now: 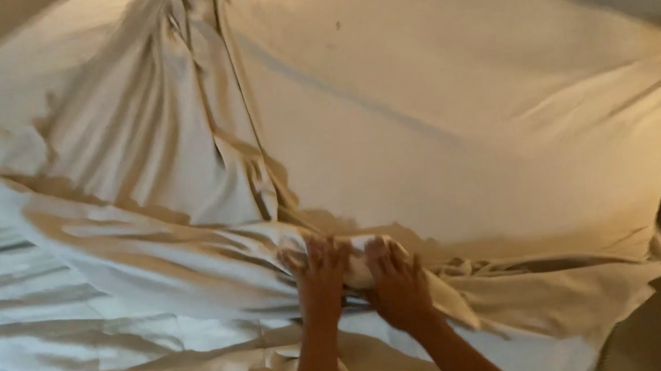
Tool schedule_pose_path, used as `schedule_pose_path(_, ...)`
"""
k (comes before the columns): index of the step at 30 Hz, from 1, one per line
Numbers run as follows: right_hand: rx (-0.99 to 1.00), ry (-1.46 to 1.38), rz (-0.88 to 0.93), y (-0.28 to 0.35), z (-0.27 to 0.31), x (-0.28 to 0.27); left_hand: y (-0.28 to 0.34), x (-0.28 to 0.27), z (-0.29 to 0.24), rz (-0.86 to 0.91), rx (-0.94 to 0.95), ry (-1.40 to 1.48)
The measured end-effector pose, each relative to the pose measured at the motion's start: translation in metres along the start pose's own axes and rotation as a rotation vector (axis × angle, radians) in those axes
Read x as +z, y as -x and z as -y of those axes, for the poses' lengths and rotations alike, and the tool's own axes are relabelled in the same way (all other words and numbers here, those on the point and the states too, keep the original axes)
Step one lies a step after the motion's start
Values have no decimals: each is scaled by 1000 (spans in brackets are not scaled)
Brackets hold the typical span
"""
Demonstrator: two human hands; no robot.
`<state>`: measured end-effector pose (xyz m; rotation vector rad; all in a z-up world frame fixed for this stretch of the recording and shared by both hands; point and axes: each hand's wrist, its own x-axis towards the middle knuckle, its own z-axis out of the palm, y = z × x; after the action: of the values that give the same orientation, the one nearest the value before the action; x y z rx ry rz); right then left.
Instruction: The person folds a white bedsheet on a bed by hand. They start at the head of the bed, folding the sheet over itself multiple times, then move to the foot of the bed to continue folding the remaining length of the sheet.
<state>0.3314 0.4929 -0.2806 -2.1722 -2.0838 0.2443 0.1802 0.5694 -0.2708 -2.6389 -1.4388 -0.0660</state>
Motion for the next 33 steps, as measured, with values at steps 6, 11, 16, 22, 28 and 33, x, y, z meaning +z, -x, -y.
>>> schedule_pose_path(6, -87, 123, -235, -11, -9, 42, 0, 97, 18, -231, 58, -75)
schedule_pose_path(11, -24, 75, -201, -14, 1, 35, 5, 85, 20, -149, 77, -17)
schedule_pose_path(16, -24, 146, -200, -14, 0, 38, 5, 72, 19, -179, 55, 18)
schedule_pose_path(22, -58, 57, -280, -10, -7, 28, 9, 62, 12, -223, 56, 59)
schedule_pose_path(28, -107, -25, -281, -70, -54, -7, -55, 35, 3, -218, 52, 213)
schedule_pose_path(33, -145, -38, -392, -157, -97, -104, -169, -34, -5, -512, -17, 365)
